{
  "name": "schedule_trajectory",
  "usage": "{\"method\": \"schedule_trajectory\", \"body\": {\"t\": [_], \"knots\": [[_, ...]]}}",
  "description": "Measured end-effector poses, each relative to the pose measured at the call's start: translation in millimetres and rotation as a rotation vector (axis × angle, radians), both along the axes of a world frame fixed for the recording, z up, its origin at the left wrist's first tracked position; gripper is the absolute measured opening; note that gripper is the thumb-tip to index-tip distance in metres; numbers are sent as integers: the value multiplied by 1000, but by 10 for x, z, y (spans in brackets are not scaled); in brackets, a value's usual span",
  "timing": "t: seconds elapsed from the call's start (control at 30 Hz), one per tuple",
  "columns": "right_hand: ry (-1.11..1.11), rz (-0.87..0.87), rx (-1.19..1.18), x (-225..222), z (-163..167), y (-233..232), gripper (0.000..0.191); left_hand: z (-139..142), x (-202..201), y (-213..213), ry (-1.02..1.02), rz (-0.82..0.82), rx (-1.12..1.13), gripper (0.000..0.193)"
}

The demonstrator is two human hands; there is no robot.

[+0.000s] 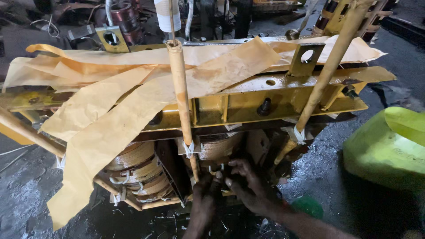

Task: The person is repairing an electrical coil by hand. They repeatedly tear strips of brown paper and insert them into the gaps between the copper windings of the coil, which is mounted on a yellow metal frame. The person works methodically around the coil, filling the spaces with the paper strips.

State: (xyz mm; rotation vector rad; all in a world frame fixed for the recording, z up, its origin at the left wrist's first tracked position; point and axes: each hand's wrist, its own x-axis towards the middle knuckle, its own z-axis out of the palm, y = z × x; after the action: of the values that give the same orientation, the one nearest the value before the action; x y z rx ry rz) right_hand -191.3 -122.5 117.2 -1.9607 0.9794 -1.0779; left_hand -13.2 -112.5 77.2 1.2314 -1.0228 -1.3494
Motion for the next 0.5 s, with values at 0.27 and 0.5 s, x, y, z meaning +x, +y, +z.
{"method": "schedule_trajectory", "body": {"t": [0.27,0.5], "knots": [[22,-188,387,-105,42,99,49,182,95,-85,-96,-121,76,44],[-140,-143,452,-134,73,141,47,173,93,-38,68,-145,188,48]]}}
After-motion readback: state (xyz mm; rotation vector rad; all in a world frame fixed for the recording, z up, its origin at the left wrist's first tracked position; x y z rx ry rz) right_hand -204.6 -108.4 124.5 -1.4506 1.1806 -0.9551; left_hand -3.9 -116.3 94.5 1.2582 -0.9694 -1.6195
